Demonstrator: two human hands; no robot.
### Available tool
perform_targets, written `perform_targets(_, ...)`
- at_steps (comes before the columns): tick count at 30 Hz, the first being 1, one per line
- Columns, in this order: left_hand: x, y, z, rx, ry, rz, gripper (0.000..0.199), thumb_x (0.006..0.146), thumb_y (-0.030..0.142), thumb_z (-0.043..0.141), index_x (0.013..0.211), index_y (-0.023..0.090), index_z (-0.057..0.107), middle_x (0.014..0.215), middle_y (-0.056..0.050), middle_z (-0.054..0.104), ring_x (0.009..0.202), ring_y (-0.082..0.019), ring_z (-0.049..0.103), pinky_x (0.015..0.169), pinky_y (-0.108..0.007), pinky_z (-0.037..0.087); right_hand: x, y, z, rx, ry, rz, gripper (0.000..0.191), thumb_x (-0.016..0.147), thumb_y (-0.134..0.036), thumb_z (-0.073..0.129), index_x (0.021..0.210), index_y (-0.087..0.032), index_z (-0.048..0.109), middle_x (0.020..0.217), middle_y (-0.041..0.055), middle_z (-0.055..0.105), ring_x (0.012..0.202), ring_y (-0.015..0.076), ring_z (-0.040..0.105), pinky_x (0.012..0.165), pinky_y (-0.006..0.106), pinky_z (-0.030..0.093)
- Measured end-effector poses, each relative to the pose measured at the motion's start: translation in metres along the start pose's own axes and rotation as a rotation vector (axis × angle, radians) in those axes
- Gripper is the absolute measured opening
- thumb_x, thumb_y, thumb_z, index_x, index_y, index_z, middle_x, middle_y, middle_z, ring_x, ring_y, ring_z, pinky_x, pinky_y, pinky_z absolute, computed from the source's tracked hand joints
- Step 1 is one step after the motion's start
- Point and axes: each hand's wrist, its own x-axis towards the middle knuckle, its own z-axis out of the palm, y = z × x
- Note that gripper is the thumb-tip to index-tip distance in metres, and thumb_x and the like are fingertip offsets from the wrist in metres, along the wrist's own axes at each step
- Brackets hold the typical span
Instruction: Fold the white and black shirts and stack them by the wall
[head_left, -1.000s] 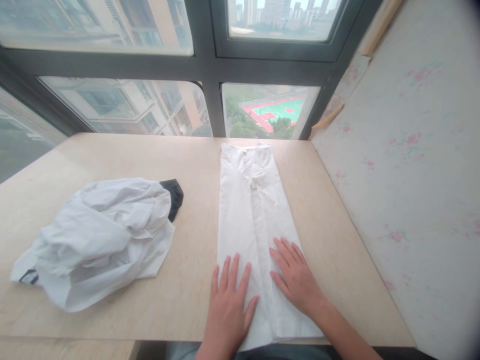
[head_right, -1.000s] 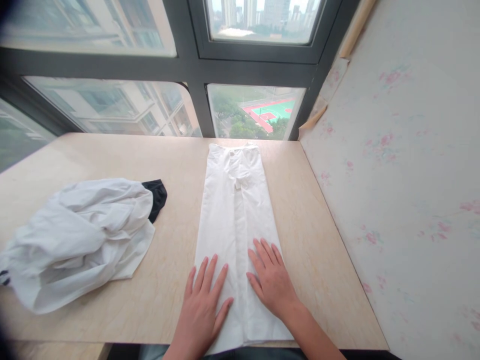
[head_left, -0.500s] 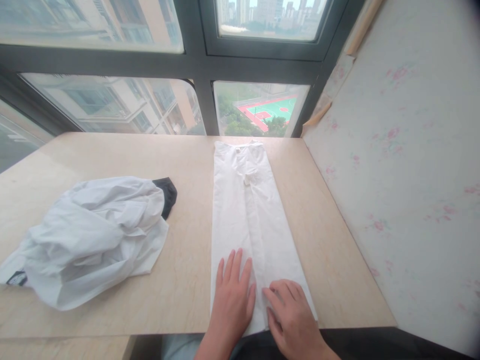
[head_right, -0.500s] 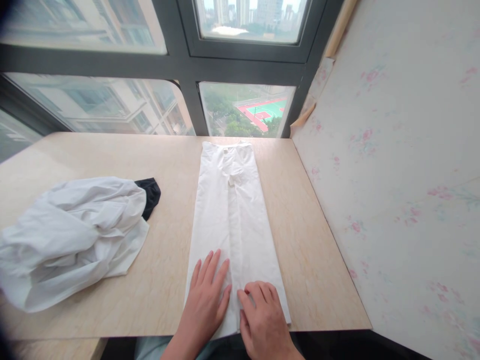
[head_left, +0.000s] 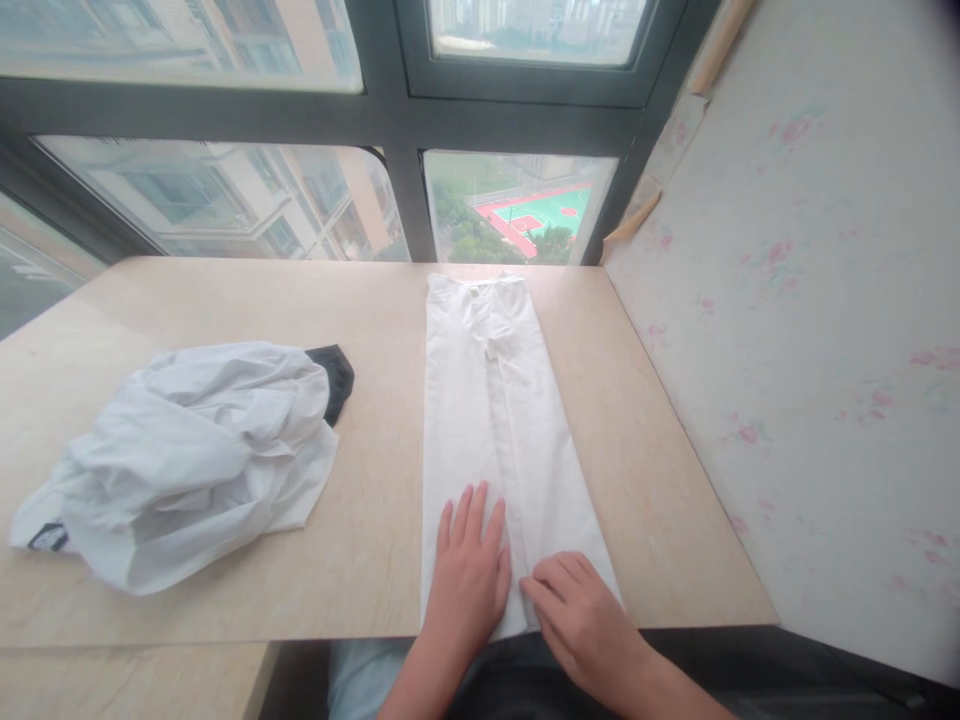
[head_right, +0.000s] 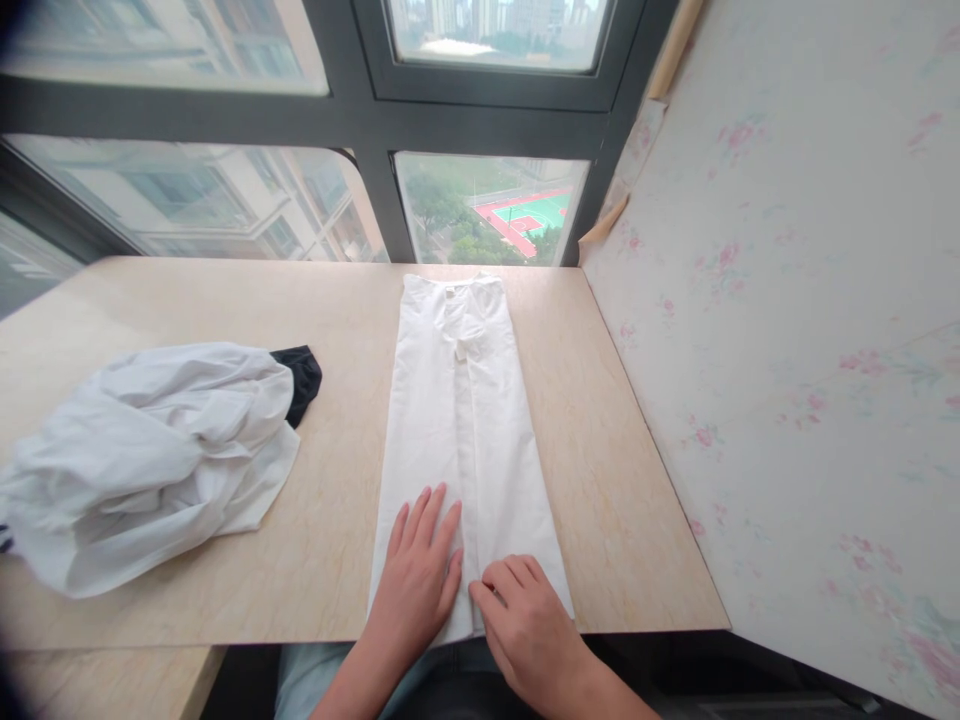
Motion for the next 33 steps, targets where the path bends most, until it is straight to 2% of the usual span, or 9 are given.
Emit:
perform_targets(7,-0.016,-0.003,-0.015,-0.05,0.043,0.072,0.043,0.092,0.023,0.053,0.134,0.016,0.055,0.151,-0.015,0.046,0.141,-0.031,0.039,0.113,-0.05,0.036,-0.014,0.024,-0.022,0.009,-0.017,-0.108,0.042,0.091,-0.025,0.055,0.132,-0.016,0.056,0.135,0.0144,0.059,0.125,0.0272,0.053,0.103,0.044,0.048)
perform_targets(11,-0.049,-0.019,-0.025,-0.061,0.098,0.203,0.056,0.089,0.055,0.059,0.131,0.018,0.059,0.139,-0.014,0.057,0.13,-0.029,0.051,0.109,-0.045,0.041,-0.034,0.041,-0.022,-0.136,-0.092,-0.15,0.06,0.088,-0.038,0.061,0.143,-0.016,0.049,0.155,0.0154,0.039,0.146,0.0332,0.032,0.111,0.052,0.042)
perform_targets(14,-0.072,-0.032,-0.023,-0.061,0.142,0.279,0.064,0.084,0.069,0.055,0.125,0.02,0.064,0.126,-0.011,0.066,0.118,-0.026,0.058,0.103,-0.038,0.046,-0.047,0.049,-0.012,-0.202,-0.129,-0.159,0.061,0.088,-0.032,0.061,0.145,-0.017,0.048,0.158,0.0135,0.034,0.148,0.0327,0.027,0.112,0.052,0.041)
perform_targets(17,-0.084,-0.037,-0.019,-0.114,0.212,0.248,0.031,0.098,0.036,0.051,0.121,0.023,0.067,0.121,-0.006,0.07,0.116,-0.02,0.06,0.105,-0.035,0.045,-0.054,0.052,-0.002,-0.227,-0.066,-0.155,0.056,0.087,-0.017,0.057,0.142,-0.018,0.051,0.157,0.0117,0.037,0.148,0.0309,0.028,0.112,0.049,0.042)
perform_targets(20,-0.087,-0.039,-0.022,-0.185,0.24,0.283,0.036,0.099,0.011,0.04,0.117,0.022,0.068,0.117,-0.005,0.072,0.115,-0.017,0.061,0.105,-0.033,0.046,-0.06,0.053,0.002,-0.195,-0.027,-0.177,0.051,0.086,-0.008,0.051,0.136,-0.017,0.057,0.153,0.0106,0.045,0.146,0.0295,0.032,0.109,0.046,0.044)
perform_targets(24,-0.097,-0.044,-0.03,-0.274,0.266,0.332,0.032,0.097,0.009,0.042,0.11,0.018,0.07,0.105,-0.008,0.074,0.105,-0.017,0.066,0.094,-0.03,0.054,-0.067,0.051,-0.009,-0.06,0.005,-0.23,0.048,0.082,-0.001,0.044,0.123,-0.017,0.063,0.138,0.009,0.06,0.138,0.0267,0.045,0.103,0.042,0.049)
perform_targets(27,-0.107,-0.045,-0.041,-0.4,0.256,0.281,0.032,0.095,0.009,0.044,0.109,0.019,0.071,0.1,-0.008,0.074,0.095,-0.016,0.07,0.084,-0.025,0.057,-0.066,0.044,-0.028,0.145,0.015,-0.167,0.04,0.085,-0.003,0.044,0.115,-0.019,0.066,0.117,0.008,0.072,0.116,0.0212,0.064,0.095,0.035,0.054)
perform_targets(30,-0.104,-0.043,-0.058,-0.592,0.202,0.12,0.027,0.092,0.013,0.054,0.112,0.022,0.069,0.1,-0.007,0.073,0.089,-0.015,0.071,0.077,-0.021,0.058,-0.053,0.041,-0.054,0.359,0.007,-0.025,0.031,0.09,-0.008,0.048,0.11,-0.022,0.068,0.096,0.0044,0.075,0.089,0.0157,0.071,0.08,0.026,0.058)
perform_targets(33,-0.066,-0.049,-0.07,-0.756,0.31,-0.133,0.023,0.086,0.016,0.065,0.108,0.024,0.07,0.098,-0.004,0.074,0.088,-0.015,0.071,0.08,-0.022,0.058,-0.019,0.053,-0.076,0.392,0.186,0.091,0.021,0.09,-0.018,0.058,0.105,-0.025,0.072,0.094,0.004,0.076,0.085,0.0171,0.072,0.077,0.025,0.059)
